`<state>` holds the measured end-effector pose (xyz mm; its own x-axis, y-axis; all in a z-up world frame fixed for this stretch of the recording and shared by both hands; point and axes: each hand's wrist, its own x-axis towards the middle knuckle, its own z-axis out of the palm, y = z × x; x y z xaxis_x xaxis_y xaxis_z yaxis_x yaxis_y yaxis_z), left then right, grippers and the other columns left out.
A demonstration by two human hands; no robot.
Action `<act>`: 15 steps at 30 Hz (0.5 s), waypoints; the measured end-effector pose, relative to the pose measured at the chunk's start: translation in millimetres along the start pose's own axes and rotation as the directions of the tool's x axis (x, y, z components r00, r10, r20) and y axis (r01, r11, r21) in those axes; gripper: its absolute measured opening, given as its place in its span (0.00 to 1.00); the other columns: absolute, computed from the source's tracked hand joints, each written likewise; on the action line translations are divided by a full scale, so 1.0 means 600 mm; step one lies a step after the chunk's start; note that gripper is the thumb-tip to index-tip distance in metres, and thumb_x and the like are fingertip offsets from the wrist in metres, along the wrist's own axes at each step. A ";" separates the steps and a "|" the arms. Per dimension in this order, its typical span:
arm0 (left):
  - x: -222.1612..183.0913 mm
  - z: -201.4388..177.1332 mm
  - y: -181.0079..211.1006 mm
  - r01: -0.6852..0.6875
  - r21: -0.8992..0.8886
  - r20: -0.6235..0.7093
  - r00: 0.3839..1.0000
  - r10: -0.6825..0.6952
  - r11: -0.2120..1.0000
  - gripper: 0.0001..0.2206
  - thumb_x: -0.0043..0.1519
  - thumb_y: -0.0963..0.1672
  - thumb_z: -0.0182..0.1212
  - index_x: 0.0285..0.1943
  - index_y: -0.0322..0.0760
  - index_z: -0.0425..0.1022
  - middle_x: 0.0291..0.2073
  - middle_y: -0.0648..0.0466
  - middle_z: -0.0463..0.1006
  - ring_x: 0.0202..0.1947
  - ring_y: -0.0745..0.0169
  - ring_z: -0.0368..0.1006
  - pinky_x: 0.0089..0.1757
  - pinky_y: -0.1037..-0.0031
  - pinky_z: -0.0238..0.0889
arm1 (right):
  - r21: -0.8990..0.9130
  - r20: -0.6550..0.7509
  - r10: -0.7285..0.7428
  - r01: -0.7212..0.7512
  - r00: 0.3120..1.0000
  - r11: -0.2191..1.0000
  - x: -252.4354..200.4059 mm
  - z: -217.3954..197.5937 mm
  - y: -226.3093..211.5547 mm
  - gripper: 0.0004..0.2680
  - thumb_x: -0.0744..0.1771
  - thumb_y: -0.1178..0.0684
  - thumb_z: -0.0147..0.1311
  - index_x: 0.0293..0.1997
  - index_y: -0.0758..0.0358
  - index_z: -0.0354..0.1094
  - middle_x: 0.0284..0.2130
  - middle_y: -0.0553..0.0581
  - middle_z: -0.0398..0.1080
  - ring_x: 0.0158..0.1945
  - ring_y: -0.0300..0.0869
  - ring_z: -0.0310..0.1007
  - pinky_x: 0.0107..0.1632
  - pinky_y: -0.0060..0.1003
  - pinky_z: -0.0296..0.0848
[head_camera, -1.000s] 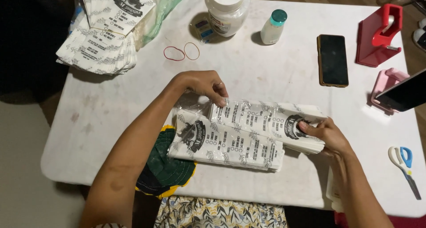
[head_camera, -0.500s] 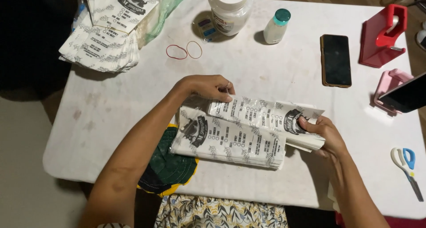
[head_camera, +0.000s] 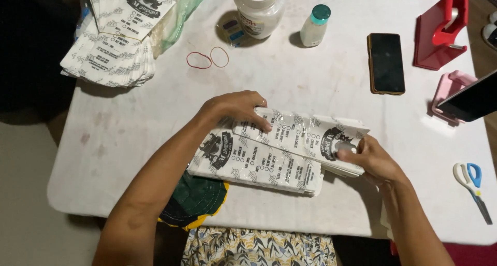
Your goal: The person assembles and packages printed paper bags by applying glue to the edges, folding them into shape, and then stacking a large quantity of completed bags into a plastic sleeve for final packaging.
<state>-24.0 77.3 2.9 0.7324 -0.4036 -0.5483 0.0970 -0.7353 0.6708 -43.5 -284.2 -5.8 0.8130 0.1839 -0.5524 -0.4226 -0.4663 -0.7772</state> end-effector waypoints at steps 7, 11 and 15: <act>0.008 0.023 0.021 0.025 0.189 0.017 0.999 -0.028 0.982 0.33 0.57 0.61 0.65 0.60 0.35 0.70 0.44 0.39 0.80 0.46 0.38 0.78 0.48 0.49 0.66 | -0.057 -0.039 -0.166 0.163 0.985 0.985 -0.012 0.044 -0.039 0.17 0.58 0.58 0.73 0.38 0.85 0.68 0.19 0.69 0.66 0.19 0.47 0.58 0.23 0.41 0.58; 0.026 0.024 0.015 0.016 0.132 0.047 0.999 -0.022 0.991 0.35 0.57 0.62 0.65 0.62 0.36 0.70 0.46 0.39 0.81 0.47 0.39 0.79 0.50 0.48 0.67 | 0.013 0.005 -0.172 0.172 0.985 0.985 0.013 0.031 -0.008 0.17 0.57 0.64 0.72 0.47 0.83 0.74 0.32 0.79 0.76 0.31 0.61 0.75 0.39 0.49 0.75; 0.039 0.022 0.014 -0.003 0.115 0.051 0.999 -0.003 0.993 0.38 0.55 0.63 0.65 0.62 0.33 0.70 0.46 0.37 0.81 0.47 0.38 0.79 0.50 0.48 0.66 | 0.051 -0.017 -0.186 0.187 0.982 0.981 0.017 0.033 0.001 0.19 0.56 0.66 0.72 0.48 0.84 0.72 0.34 0.77 0.75 0.34 0.60 0.76 0.40 0.49 0.76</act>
<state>-15.0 54.5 -10.9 0.6965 -0.4288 -0.5753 0.0169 -0.7917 0.6106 -43.1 -265.2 -17.9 0.8842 0.2527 -0.3930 -0.2832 -0.3790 -0.8810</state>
